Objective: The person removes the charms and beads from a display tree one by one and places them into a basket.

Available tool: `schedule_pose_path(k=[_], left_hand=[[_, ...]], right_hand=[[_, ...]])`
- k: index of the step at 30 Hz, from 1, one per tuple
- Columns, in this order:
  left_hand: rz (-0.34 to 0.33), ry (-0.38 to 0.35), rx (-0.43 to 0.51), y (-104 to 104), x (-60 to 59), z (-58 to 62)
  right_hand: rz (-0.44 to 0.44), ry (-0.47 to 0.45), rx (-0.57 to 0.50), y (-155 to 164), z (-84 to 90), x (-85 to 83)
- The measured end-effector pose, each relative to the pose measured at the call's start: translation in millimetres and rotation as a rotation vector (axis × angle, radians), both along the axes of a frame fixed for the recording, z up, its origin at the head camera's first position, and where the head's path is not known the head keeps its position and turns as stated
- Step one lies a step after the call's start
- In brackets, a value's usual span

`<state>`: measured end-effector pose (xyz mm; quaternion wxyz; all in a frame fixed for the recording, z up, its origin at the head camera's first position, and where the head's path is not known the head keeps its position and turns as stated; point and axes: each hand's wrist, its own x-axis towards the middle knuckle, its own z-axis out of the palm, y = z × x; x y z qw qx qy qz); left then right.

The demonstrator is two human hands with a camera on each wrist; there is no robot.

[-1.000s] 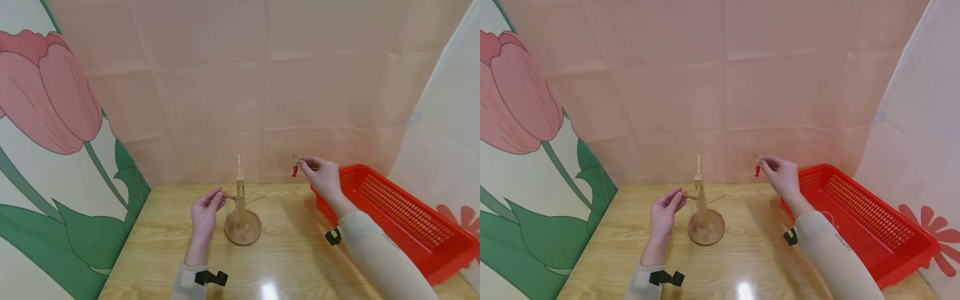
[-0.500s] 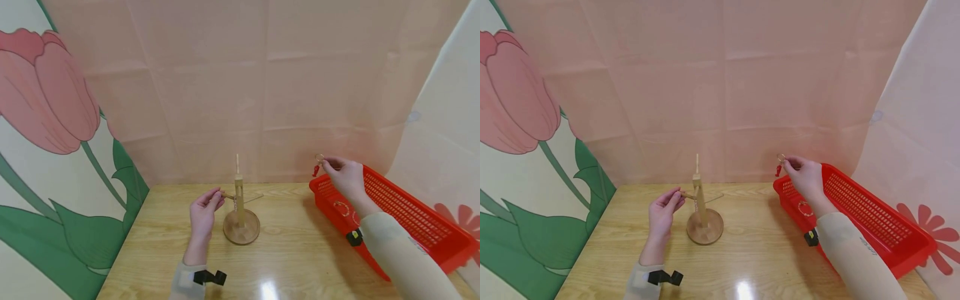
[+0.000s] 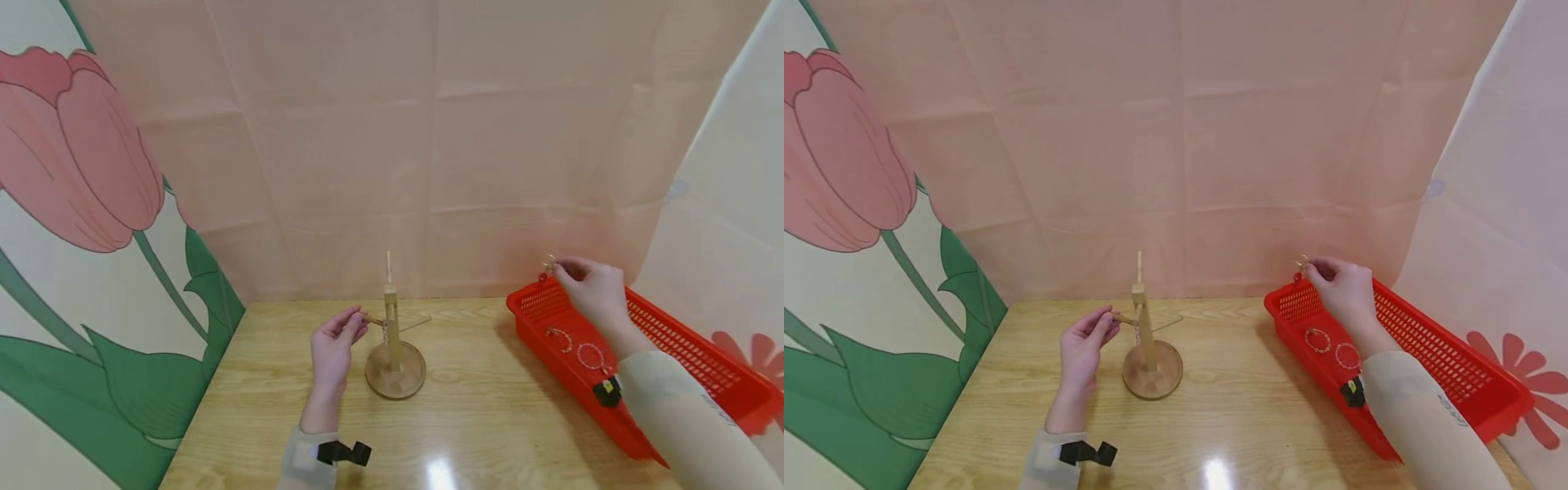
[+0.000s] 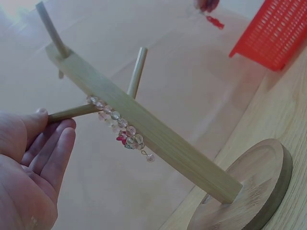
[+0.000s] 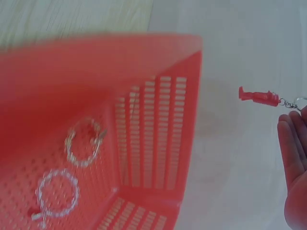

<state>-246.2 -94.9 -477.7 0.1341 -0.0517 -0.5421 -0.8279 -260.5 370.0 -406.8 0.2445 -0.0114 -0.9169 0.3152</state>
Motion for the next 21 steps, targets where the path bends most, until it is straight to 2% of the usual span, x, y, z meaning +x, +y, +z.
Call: schedule_pose_path(k=[10,21], left_hand=[[0.008,0.007,0.003,3,-2.7,0.7],[0.018,0.012,-0.003,7,-6.8,-0.4]], right_hand=[[0.015,-0.09,-0.001,42,-5.1,-3.4],[-0.012,-0.143,0.035,83,-12.0,-3.4]])
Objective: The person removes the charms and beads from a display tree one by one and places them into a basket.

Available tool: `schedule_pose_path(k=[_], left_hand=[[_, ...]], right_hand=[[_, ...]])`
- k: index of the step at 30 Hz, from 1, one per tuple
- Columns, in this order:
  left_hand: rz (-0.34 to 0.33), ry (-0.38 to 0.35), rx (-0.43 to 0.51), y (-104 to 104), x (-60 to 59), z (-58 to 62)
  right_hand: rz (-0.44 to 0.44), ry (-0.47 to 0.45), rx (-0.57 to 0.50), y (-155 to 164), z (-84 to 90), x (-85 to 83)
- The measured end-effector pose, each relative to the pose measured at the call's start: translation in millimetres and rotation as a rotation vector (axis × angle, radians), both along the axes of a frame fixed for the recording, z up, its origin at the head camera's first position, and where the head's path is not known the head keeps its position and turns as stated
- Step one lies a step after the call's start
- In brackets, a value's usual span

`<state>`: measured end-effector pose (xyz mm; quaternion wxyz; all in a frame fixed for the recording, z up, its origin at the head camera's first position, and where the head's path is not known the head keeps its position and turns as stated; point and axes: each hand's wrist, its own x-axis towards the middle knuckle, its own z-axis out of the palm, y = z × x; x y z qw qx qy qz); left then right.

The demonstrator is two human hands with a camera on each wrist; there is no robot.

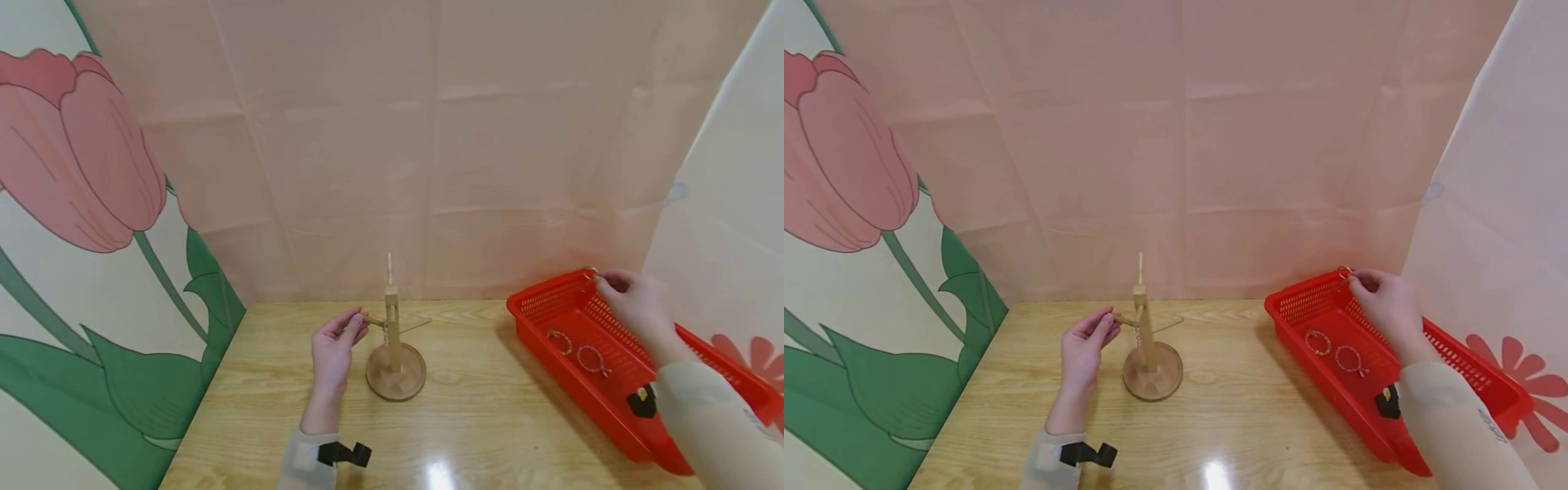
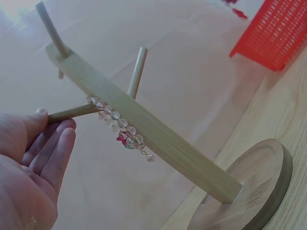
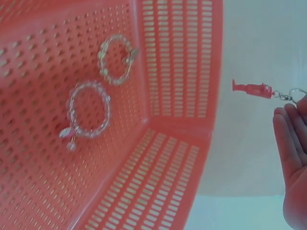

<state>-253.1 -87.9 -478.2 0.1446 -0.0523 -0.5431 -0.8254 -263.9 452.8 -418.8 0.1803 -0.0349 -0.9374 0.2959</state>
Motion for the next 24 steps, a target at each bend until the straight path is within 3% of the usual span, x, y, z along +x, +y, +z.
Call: schedule_pose_path(k=[17,24], left_hand=[[0.022,0.025,0.001,-2,-1.1,-1.2],[0.012,0.033,0.01,0,-2.2,-1.6]], right_hand=[[-0.009,-0.107,-0.003,36,-17.2,7.1],[0.075,-0.217,0.055,59,-33.7,11.4]])
